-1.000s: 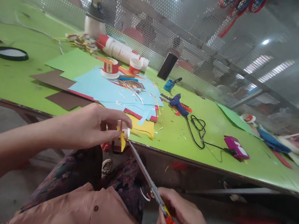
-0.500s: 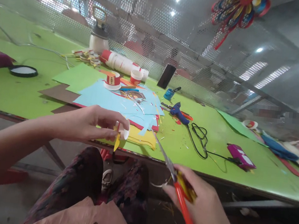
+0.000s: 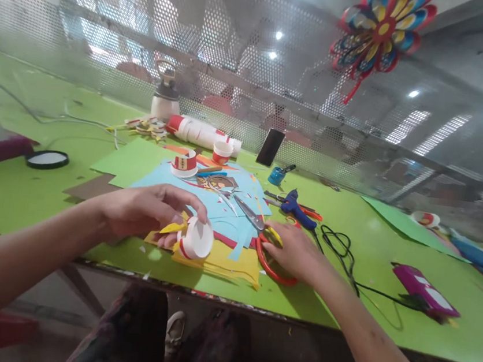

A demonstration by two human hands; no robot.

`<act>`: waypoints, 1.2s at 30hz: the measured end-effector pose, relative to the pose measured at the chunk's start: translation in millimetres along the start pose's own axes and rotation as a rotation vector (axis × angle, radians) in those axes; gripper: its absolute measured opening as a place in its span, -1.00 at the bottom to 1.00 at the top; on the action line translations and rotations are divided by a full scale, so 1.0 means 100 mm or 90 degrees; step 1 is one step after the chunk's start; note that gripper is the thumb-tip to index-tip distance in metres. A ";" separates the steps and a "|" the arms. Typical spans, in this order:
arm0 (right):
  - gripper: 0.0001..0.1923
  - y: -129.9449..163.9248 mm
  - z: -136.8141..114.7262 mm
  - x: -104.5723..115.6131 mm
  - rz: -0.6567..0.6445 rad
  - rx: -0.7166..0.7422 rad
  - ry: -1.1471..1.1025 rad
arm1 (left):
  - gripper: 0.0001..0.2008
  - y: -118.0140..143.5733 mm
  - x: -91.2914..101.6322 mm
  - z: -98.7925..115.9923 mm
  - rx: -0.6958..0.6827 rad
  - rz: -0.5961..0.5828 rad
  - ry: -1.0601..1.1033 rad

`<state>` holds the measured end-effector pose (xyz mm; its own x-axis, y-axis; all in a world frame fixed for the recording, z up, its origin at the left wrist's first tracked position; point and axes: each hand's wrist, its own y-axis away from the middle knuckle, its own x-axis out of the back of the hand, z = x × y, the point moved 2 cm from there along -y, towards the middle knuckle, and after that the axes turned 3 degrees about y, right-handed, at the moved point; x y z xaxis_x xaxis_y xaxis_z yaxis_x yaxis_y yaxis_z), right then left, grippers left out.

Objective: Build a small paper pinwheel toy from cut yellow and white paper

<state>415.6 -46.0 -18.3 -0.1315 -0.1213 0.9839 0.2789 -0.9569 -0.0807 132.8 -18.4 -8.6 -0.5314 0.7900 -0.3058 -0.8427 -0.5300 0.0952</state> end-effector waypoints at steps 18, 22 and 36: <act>-0.88 -0.23 -0.82 0.73 0.227 0.275 -0.378 | -0.85 -0.55 0.12 0.14 0.089 -0.047 -0.059; -0.90 -0.25 -0.82 0.68 0.235 0.286 -0.360 | -0.83 -0.57 0.17 0.11 0.097 -0.038 -0.059; -0.83 -0.28 -0.85 0.61 0.255 0.340 -0.309 | -0.78 -0.56 0.22 0.05 0.119 -0.005 -0.035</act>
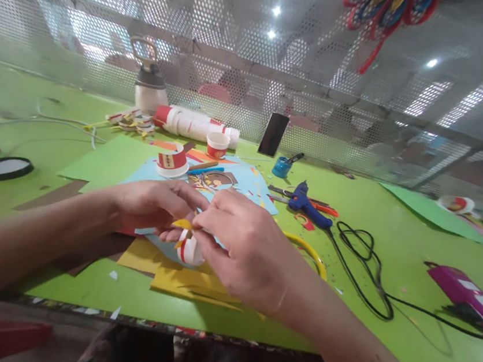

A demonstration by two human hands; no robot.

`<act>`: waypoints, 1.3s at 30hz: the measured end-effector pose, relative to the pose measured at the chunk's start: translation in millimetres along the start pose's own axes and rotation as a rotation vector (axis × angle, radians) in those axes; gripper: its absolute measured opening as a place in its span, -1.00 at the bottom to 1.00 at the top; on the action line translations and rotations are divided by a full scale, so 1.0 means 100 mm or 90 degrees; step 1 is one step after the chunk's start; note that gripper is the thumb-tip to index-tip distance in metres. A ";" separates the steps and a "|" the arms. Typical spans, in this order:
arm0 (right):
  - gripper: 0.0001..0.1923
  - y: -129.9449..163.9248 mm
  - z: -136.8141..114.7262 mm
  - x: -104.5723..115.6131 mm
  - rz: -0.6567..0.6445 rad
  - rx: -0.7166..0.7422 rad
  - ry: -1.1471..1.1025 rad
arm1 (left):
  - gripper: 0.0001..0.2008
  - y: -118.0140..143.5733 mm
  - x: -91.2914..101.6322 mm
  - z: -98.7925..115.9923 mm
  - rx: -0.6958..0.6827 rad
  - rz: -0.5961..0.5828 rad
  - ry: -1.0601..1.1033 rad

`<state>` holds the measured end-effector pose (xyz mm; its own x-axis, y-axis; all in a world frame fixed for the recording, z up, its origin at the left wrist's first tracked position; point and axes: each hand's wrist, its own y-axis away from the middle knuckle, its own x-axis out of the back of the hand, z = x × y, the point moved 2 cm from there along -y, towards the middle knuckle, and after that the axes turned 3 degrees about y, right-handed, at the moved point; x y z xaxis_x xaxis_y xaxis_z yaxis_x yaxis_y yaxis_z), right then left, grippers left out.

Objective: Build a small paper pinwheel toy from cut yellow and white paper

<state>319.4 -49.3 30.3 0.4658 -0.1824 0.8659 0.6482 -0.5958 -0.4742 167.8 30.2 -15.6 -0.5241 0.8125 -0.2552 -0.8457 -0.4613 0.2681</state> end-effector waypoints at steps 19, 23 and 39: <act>-0.87 0.03 0.16 -0.11 0.055 -0.212 -0.084 | -0.57 0.04 0.08 0.00 -0.135 0.029 -0.026; -0.87 0.04 0.20 -0.15 0.049 -0.278 -0.134 | -0.70 0.06 0.02 0.05 -0.204 0.109 -0.203; -0.87 0.05 0.23 -0.23 0.048 -0.311 -0.141 | -0.91 0.04 -0.07 0.04 -0.208 0.153 -0.290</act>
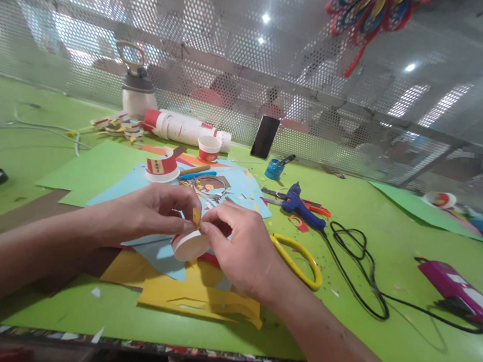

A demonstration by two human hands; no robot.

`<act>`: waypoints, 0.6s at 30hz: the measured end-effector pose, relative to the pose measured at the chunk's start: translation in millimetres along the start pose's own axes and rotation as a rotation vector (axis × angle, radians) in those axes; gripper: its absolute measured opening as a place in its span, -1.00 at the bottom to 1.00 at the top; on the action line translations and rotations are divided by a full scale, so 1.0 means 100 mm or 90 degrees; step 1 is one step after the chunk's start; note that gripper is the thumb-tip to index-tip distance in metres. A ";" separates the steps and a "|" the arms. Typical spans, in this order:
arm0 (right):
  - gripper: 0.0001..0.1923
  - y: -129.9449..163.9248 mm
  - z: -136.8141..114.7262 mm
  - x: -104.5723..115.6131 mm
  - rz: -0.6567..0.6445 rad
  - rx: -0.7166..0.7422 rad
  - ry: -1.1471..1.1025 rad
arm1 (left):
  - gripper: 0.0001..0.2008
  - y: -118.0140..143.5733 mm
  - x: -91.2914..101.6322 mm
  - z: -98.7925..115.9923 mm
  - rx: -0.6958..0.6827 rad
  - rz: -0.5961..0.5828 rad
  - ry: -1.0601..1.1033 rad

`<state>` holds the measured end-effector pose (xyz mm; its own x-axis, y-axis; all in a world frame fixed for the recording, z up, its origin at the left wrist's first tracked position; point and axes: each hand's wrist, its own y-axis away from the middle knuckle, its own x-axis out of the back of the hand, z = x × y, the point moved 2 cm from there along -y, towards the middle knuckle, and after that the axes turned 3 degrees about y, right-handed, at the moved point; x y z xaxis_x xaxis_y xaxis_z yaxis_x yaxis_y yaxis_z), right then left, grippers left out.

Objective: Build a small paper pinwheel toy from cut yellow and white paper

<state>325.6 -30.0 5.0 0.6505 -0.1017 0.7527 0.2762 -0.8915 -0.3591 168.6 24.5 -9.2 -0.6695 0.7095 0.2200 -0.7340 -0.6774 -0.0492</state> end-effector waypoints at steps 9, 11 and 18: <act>-0.87 0.02 0.03 -0.03 0.009 0.031 0.024 | -0.89 0.00 0.01 -0.03 0.017 0.011 -0.052; -0.87 0.02 0.03 -0.03 0.006 0.028 0.031 | -0.88 0.00 0.01 -0.03 0.019 0.016 -0.062; -0.87 0.04 0.05 -0.03 0.003 0.023 0.036 | -0.92 0.00 0.01 -0.09 0.013 -0.008 -0.052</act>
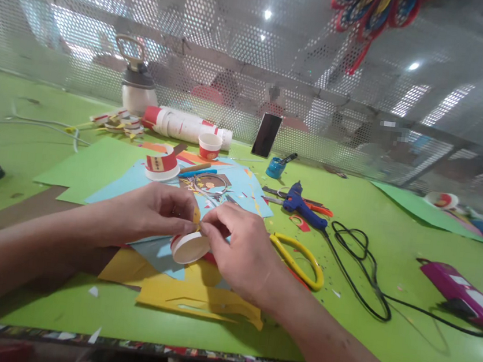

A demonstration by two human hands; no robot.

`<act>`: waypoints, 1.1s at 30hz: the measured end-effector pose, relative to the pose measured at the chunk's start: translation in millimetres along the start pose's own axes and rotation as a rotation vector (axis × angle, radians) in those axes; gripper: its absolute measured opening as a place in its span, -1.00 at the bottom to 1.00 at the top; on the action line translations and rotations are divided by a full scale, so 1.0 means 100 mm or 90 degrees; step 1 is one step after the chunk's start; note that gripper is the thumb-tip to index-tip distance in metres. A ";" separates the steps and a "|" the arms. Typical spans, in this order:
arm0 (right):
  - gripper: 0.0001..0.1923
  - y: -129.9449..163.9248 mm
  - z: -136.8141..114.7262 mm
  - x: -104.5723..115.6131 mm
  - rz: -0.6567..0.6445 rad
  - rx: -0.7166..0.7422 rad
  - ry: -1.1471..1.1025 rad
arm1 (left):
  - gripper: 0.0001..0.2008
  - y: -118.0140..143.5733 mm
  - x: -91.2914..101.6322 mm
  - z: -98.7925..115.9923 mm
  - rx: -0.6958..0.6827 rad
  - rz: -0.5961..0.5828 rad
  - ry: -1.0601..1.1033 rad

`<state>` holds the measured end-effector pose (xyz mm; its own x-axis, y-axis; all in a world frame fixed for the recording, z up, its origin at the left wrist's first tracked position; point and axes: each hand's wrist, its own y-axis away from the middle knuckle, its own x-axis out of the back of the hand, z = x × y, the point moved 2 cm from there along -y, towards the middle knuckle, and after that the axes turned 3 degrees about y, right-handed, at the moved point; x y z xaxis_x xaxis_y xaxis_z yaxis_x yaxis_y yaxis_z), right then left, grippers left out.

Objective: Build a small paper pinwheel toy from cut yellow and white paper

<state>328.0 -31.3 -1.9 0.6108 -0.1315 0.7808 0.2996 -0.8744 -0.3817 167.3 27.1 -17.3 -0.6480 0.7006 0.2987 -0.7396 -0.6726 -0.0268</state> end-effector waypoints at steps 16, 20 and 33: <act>-0.87 -0.02 -0.01 0.03 0.006 0.009 0.001 | -0.92 0.00 0.04 0.01 0.026 0.011 0.003; -0.87 0.01 -0.04 0.09 -0.010 -0.013 -0.068 | -0.93 0.01 0.03 0.03 0.030 0.005 0.016; -0.92 0.05 -0.04 0.29 -0.301 0.087 -0.137 | -0.95 0.04 0.09 0.11 -0.006 0.062 0.081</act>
<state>344.4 -40.7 20.6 0.5181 0.3734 0.7695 0.6628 -0.7439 -0.0853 161.2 28.0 -4.1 -0.7339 0.6572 0.1716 -0.6735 -0.7368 -0.0588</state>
